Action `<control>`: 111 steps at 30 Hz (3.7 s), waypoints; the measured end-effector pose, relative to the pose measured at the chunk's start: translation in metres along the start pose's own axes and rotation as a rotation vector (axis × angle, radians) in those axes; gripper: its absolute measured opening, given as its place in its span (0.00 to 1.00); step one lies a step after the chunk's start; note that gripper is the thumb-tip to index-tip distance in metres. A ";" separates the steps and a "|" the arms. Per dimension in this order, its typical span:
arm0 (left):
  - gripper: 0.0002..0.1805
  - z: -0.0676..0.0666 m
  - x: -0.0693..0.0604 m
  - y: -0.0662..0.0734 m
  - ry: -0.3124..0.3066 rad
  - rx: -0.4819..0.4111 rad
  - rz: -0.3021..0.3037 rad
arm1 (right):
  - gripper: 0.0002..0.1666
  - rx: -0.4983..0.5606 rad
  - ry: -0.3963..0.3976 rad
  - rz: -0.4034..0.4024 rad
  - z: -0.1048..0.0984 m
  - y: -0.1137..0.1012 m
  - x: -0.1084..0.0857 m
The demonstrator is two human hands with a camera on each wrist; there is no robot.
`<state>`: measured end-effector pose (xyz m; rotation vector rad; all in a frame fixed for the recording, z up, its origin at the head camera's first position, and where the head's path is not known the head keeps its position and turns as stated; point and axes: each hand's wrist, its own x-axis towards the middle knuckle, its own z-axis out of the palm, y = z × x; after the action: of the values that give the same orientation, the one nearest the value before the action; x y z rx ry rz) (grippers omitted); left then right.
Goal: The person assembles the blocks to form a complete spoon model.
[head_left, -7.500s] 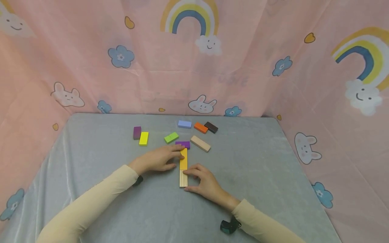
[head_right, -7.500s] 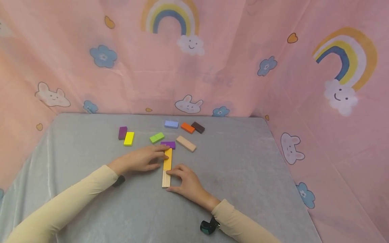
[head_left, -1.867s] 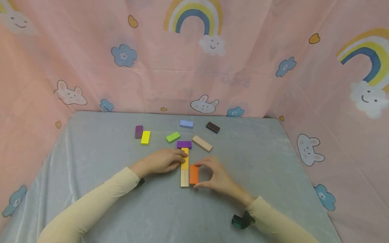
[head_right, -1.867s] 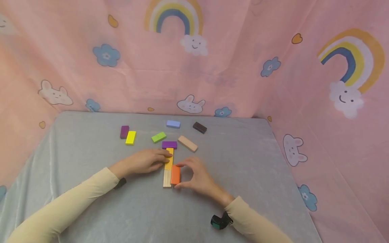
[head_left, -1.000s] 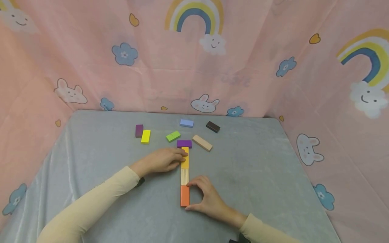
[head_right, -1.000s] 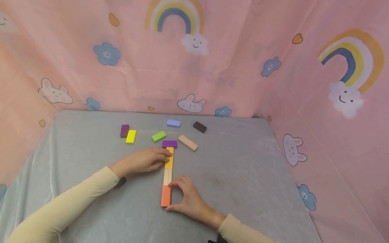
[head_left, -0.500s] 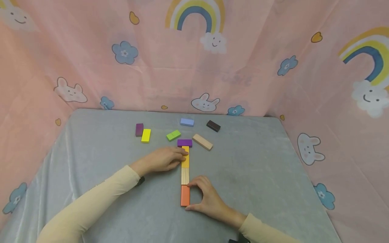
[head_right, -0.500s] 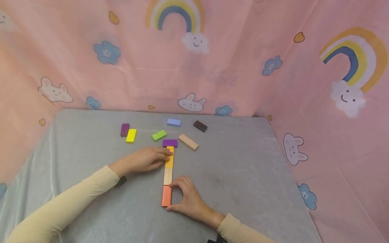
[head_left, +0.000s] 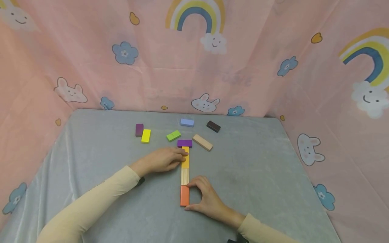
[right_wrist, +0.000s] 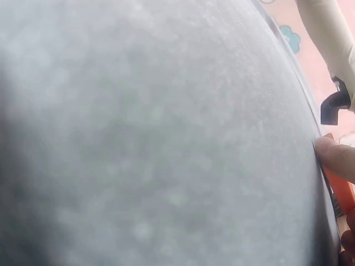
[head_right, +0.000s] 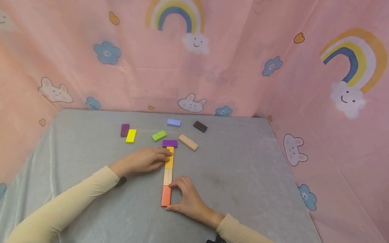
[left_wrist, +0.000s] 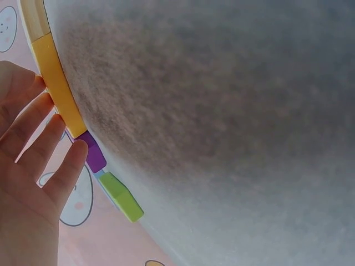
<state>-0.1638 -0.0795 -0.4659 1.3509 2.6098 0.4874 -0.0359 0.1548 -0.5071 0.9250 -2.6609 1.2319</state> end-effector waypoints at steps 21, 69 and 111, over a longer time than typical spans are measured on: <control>0.18 0.000 0.000 0.000 -0.005 0.000 0.007 | 0.41 -0.049 -0.015 0.008 0.001 0.000 -0.001; 0.18 -0.002 -0.001 0.000 0.002 0.001 0.017 | 0.35 0.065 -0.203 0.254 -0.027 -0.008 0.022; 0.19 -0.001 0.000 0.001 -0.015 0.006 -0.005 | 0.20 -0.048 0.283 0.433 -0.068 0.101 0.091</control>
<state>-0.1630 -0.0795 -0.4649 1.3442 2.6041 0.4672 -0.1775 0.2088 -0.5021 0.1458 -2.7158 1.2468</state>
